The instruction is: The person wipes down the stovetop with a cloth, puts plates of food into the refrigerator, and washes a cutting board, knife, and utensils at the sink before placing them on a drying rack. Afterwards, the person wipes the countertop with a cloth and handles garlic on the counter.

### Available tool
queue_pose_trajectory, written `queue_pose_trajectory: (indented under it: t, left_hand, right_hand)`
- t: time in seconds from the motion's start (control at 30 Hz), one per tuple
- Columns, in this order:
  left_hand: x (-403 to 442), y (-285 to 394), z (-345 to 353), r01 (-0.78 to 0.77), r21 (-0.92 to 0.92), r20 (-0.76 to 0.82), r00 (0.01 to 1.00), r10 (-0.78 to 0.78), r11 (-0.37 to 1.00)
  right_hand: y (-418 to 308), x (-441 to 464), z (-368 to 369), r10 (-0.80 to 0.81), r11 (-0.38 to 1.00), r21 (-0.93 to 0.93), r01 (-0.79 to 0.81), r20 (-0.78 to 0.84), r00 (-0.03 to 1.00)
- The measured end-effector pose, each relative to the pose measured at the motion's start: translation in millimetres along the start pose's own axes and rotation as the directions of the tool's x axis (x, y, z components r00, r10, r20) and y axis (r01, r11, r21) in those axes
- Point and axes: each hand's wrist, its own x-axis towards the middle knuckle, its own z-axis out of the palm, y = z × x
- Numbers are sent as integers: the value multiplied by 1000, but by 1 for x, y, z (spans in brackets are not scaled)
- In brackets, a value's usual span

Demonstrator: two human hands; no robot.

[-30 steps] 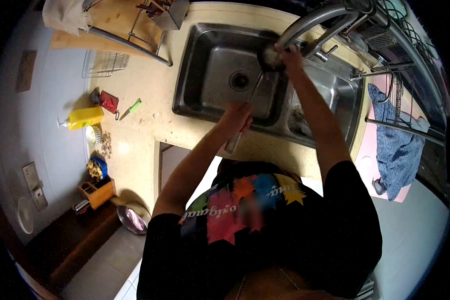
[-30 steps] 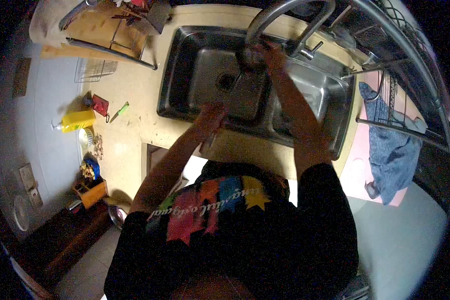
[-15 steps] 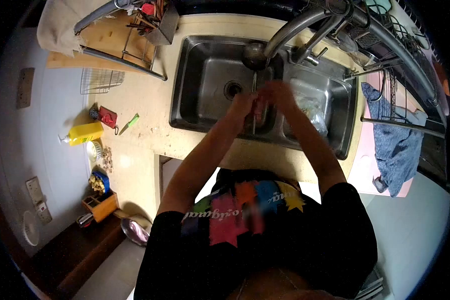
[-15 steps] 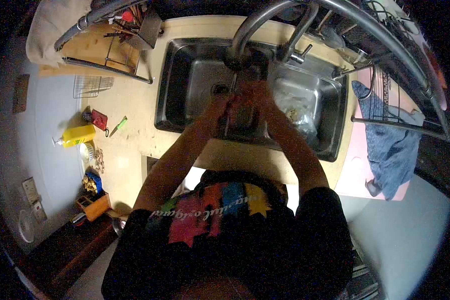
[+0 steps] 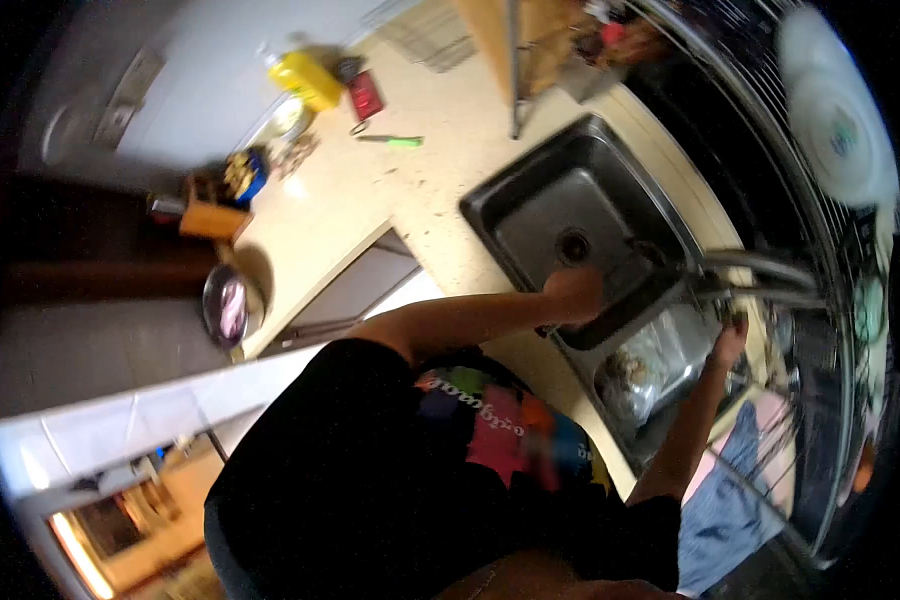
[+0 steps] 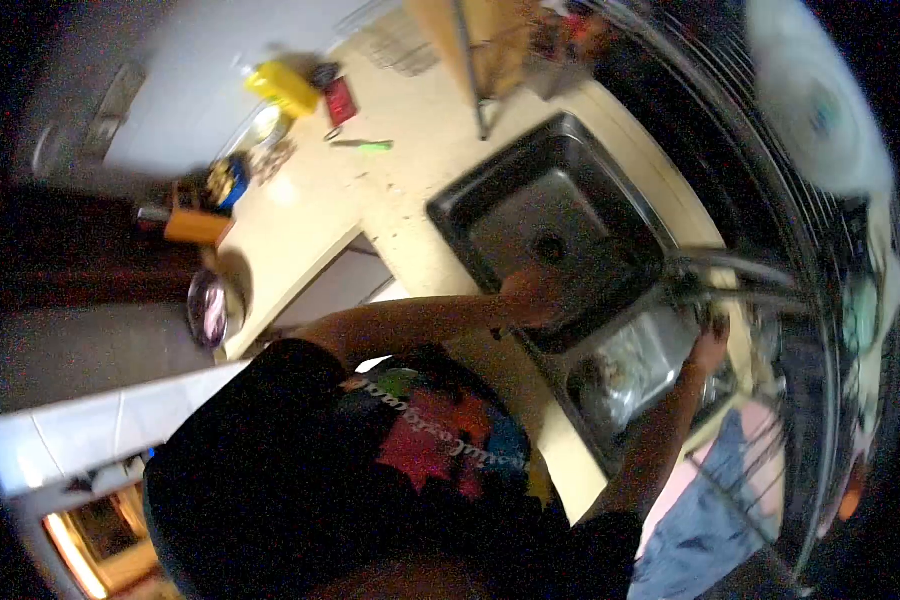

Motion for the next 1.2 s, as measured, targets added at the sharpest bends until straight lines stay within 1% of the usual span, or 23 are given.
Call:
queue_pose_trajectory:
  t: [0.07, 0.13, 0.17, 0.2, 0.23, 0.27, 0.3, 0.33, 0.37, 0.43, 0.5, 0.6, 0.63, 0.7, 0.8, 0.87, 0.9, 0.93, 1.0, 1.07, 1.13, 1.17, 1.2]
  left_hand:
    - [-23, 12, -36, 69, -34, 109, 992, -65, 997]
    - [-33, 9, -35, 137, -41, 236, 964, -124, 990]
    - [-25, 3, -12, 67, -22, 105, 992, -64, 998]
    - [-24, -2, 2, 3, 13, -25, 1000, -3, 1000]
    - [-35, 0, -3, 29, -2, -49, 998, -29, 1000]
    - [-50, 4, -14, -41, -84, -37, 999, 38, 996]
    - [-62, 3, -21, -111, -163, -36, 994, 106, 980]
    - [-57, -1, -17, -71, -176, -52, 997, 62, 982]
    - [-51, -2, -3, -69, -72, -154, 986, 57, 995]
    - [-55, -13, -2, -33, 31, -271, 962, 41, 999]
    - [-74, -25, -13, -273, 7, -427, 869, 249, 962]
    - [-96, -39, -31, -347, -246, -315, 911, 264, 905]
    - [-102, -45, -32, -369, -241, -318, 904, 286, 898]
    - [-112, -62, -29, -142, -136, -299, 950, 96, 980]
    - [-137, -98, -49, 48, -34, -158, 986, -53, 998]
    - [-143, -124, -47, 118, -78, -112, 986, -126, 990]
    - [-144, -140, -42, 106, -31, -127, 986, -109, 994]
    - [-143, -160, -28, 80, -46, -252, 964, -89, 996]
    - [-155, -176, -37, 88, -52, -255, 962, -98, 995]
    - [-161, -187, -41, 143, -43, -248, 957, -149, 989]
    - [-163, -202, -42, 79, -7, -252, 965, -78, 997]
    - [-165, -204, -41, 43, 13, -239, 970, -39, 999]
    - [-168, -208, -42, 31, 37, -231, 973, -22, 999]
  right_hand:
    - [8, -28, 32, -417, 830, -484, 277, -207, 885]
    - [19, -65, 71, -393, 867, -348, 356, -40, 919]
    - [0, -95, 93, -182, 982, 64, 175, 133, 974]
    - [-25, -136, 113, -31, 908, 398, -133, 381, 924]
    - [-61, -164, 128, -220, 975, 145, 170, 491, 843]
    - [-100, -185, 140, -350, 866, -65, 495, 628, 695]
    - [-125, -202, 151, -371, 853, -44, 520, 650, 663]
    - [-148, -212, 166, -149, 970, 243, -24, 667, 730]
    - [-167, -223, 175, 69, 711, 433, -555, 742, 667]
    - [-197, -236, 180, 17, 672, 488, -557, 742, 671]
    - [-219, -245, 183, -26, 628, 543, -557, 730, 683]
    - [-227, -248, 180, 23, 577, 540, -613, 739, 673]
    - [-219, -244, 182, -72, 632, 607, -482, 665, 743]
    - [-188, -228, 191, -167, 667, 677, -312, 544, 822]
    - [-129, -203, 201, -18, 885, 409, -224, 510, 860]
    - [-113, -189, 193, 308, 829, 145, -540, 688, 657]
    - [-71, -180, 199, 320, 817, 173, -549, 657, 682]
    - [-14, -164, 214, -78, 994, 103, 29, 503, 861]
    - [5, -164, 203, -489, 818, -120, 563, 371, 789]
    - [-42, -195, 196, -446, 895, 90, 438, 222, 867]
    - [-53, -200, 198, -604, 776, 248, 580, 26, 797]
    - [-69, -209, 180, -237, 958, 232, 172, 290, 927]
    - [-88, -219, 167, 160, 957, 126, -260, 519, 840]
